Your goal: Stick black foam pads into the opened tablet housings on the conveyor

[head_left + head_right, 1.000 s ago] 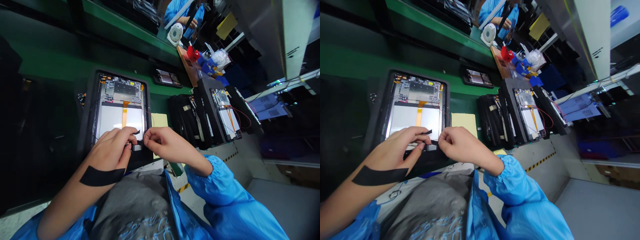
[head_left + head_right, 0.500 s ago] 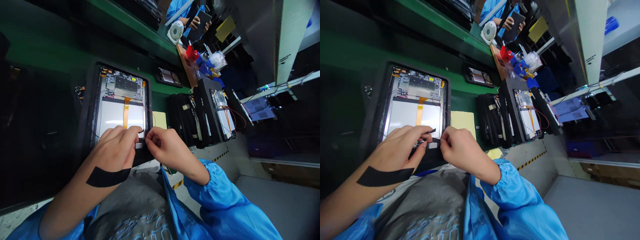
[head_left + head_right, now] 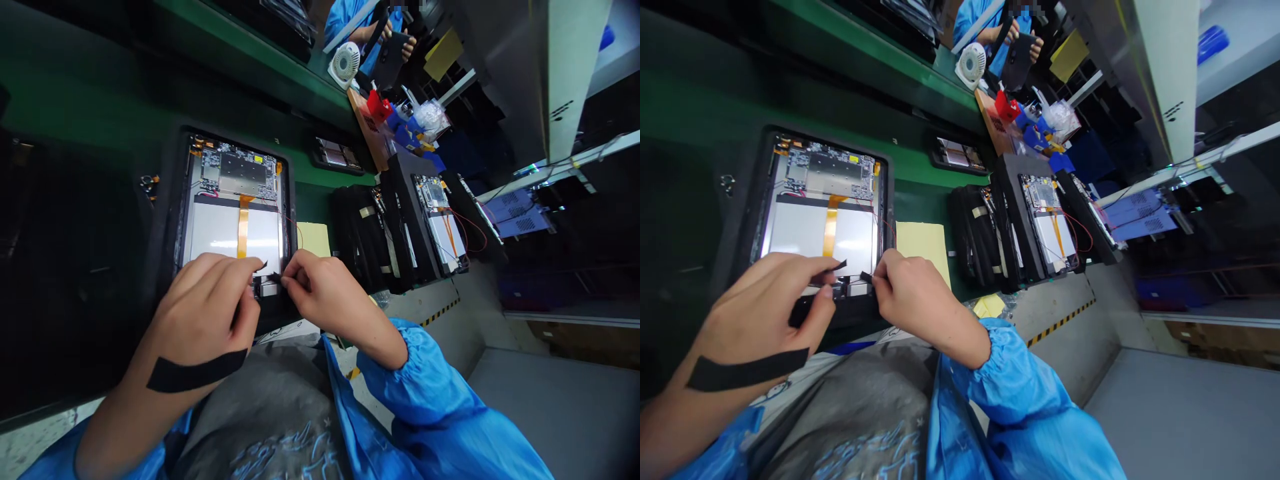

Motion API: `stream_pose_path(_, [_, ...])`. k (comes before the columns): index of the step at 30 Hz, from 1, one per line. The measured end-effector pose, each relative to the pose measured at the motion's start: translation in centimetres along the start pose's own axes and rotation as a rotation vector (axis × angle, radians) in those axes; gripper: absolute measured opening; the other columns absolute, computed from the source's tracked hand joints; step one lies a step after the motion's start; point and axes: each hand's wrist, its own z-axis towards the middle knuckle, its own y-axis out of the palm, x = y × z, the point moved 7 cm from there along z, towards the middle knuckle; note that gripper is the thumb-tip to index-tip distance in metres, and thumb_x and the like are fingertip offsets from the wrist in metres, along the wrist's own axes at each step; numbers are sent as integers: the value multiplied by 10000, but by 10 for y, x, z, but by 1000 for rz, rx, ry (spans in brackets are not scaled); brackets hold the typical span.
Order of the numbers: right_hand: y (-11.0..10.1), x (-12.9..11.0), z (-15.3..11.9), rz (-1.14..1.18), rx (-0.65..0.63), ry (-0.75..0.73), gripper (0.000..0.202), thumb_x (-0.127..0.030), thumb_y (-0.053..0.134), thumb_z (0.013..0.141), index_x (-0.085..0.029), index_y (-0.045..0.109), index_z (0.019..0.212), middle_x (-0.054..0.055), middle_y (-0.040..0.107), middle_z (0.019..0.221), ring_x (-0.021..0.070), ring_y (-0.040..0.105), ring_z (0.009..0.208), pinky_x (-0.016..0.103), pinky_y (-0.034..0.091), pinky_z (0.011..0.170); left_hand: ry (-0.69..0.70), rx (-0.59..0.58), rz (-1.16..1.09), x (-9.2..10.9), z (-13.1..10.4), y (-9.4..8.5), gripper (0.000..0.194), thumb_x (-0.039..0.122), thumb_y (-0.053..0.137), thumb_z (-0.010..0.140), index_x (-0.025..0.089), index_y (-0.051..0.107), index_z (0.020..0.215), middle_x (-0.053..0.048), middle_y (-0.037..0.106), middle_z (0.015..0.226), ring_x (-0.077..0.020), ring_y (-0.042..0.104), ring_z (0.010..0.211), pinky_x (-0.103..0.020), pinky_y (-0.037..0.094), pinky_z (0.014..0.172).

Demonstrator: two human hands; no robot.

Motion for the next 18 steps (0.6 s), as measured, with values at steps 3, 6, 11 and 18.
stream_pose_path(3, [0, 0, -1, 14, 8, -18, 108, -60, 635, 907, -167, 627, 903, -42, 574, 637, 116, 505, 568, 252, 277, 595, 82, -8, -32, 6, -3, -4, 367, 75, 478, 885, 225, 581, 1204, -29, 723, 1020, -241, 657, 1044, -386, 503, 963])
stream_pose_path(6, [1, 1, -1, 17, 12, -40, 92, -82, 631, 932, -170, 621, 906, -38, 580, 646, 118, 506, 569, 254, 267, 591, 210, -64, -24, 12, -5, 3, 461, 40, 434, 869, 239, 582, 1257, -39, 738, 1130, -247, 653, 1160, -404, 494, 997])
stream_pose_path(11, [1, 2, -2, 23, 20, -55, 96, -81, 621, 936, -173, 610, 911, -43, 568, 634, 123, 519, 574, 255, 259, 585, 324, -135, 80, 6, -9, 14, 437, 30, 425, 854, 205, 610, 1209, -75, 766, 1082, -282, 675, 1172, -457, 491, 971])
stream_pose_path(18, [11, 9, -12, 24, 150, -138, 174, -160, 564, 994, -178, 604, 1163, -6, 695, 778, 133, 579, 600, 238, 345, 589, 251, -200, 150, -11, -15, 15, 508, 111, 471, 839, 272, 564, 1312, -62, 741, 1005, -299, 708, 1034, -535, 502, 1042])
